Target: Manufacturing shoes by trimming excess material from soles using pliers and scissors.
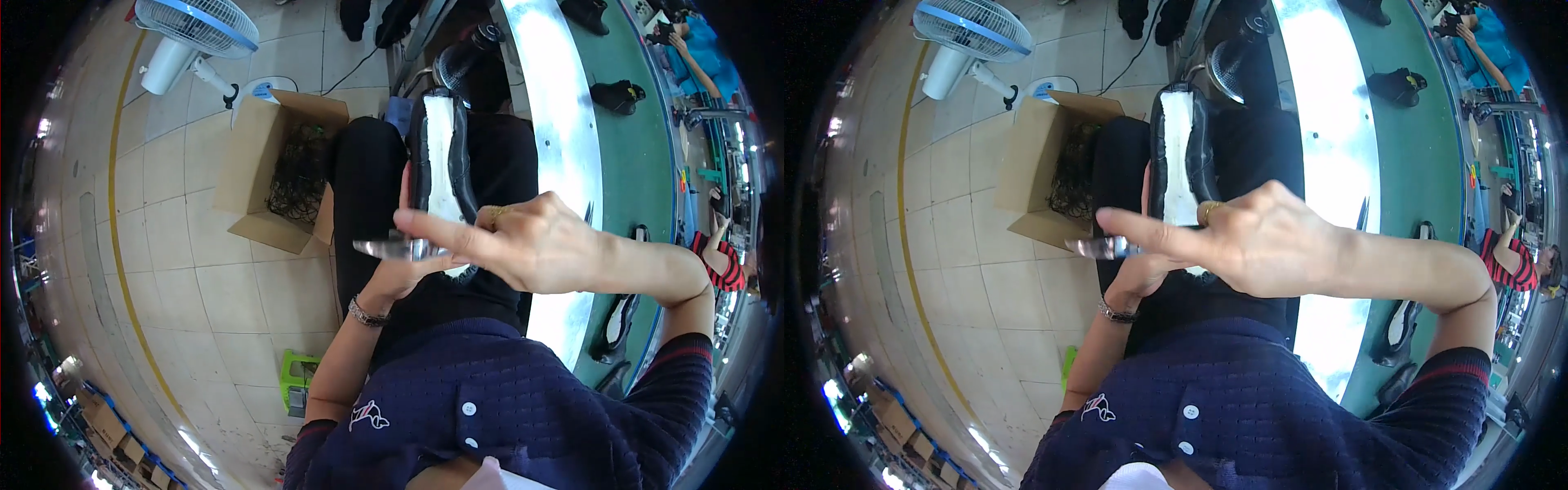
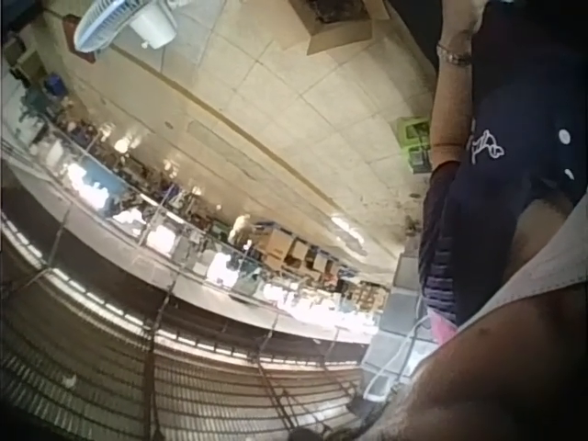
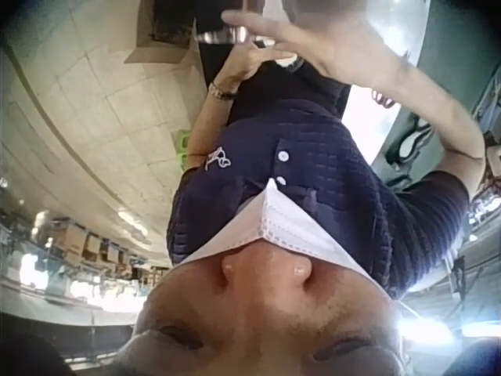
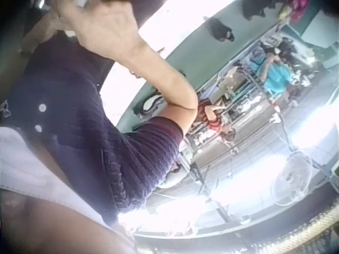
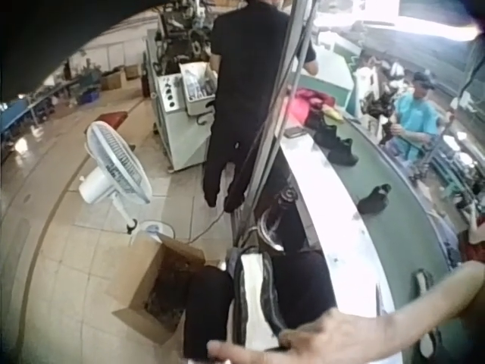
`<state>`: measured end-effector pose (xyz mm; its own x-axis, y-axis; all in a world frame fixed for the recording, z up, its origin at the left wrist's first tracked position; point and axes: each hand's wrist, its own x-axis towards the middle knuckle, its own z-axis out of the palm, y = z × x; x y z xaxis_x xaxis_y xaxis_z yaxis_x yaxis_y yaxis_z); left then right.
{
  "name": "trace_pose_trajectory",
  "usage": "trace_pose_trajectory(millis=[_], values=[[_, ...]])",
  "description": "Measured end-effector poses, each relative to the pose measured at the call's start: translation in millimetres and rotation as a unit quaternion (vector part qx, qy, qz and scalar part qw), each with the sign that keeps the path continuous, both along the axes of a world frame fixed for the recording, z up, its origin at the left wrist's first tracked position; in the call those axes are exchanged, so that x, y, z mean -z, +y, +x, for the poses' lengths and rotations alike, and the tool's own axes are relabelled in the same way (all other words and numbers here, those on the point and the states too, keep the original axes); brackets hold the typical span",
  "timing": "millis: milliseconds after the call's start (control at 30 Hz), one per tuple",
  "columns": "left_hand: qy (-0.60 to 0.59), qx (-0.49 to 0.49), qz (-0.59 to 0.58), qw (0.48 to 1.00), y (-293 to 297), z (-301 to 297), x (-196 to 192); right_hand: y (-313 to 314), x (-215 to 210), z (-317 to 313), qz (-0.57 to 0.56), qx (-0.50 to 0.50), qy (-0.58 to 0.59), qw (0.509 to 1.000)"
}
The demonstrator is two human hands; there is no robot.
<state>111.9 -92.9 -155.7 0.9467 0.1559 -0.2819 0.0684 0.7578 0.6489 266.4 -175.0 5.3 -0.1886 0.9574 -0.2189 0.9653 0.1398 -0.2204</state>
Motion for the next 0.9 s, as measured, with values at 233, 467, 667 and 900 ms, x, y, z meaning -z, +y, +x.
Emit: trace_pose_trajectory(millis=[233,467,667,900], values=[[-0.043,-0.021,0.016,0.999,4.8,0.8,-12.5,-16.4,1.8,-22.5,0.058,-0.041,0.013,0.997],[-0.019,0.002,0.124,0.992,3.6,0.3,-5.5,-25.9,15.2,-13.4,-0.028,-0.012,-0.04,0.999],[0.037,0.035,0.077,0.996,6.4,1.8,-1.7,-12.8,30.0,12.1,-0.014,0.062,0.001,0.998],[0.107,-0.001,-0.124,0.986,49.5,45.8,-32.4,-49.9,33.0,24.0,0.025,0.328,0.27,0.905]])
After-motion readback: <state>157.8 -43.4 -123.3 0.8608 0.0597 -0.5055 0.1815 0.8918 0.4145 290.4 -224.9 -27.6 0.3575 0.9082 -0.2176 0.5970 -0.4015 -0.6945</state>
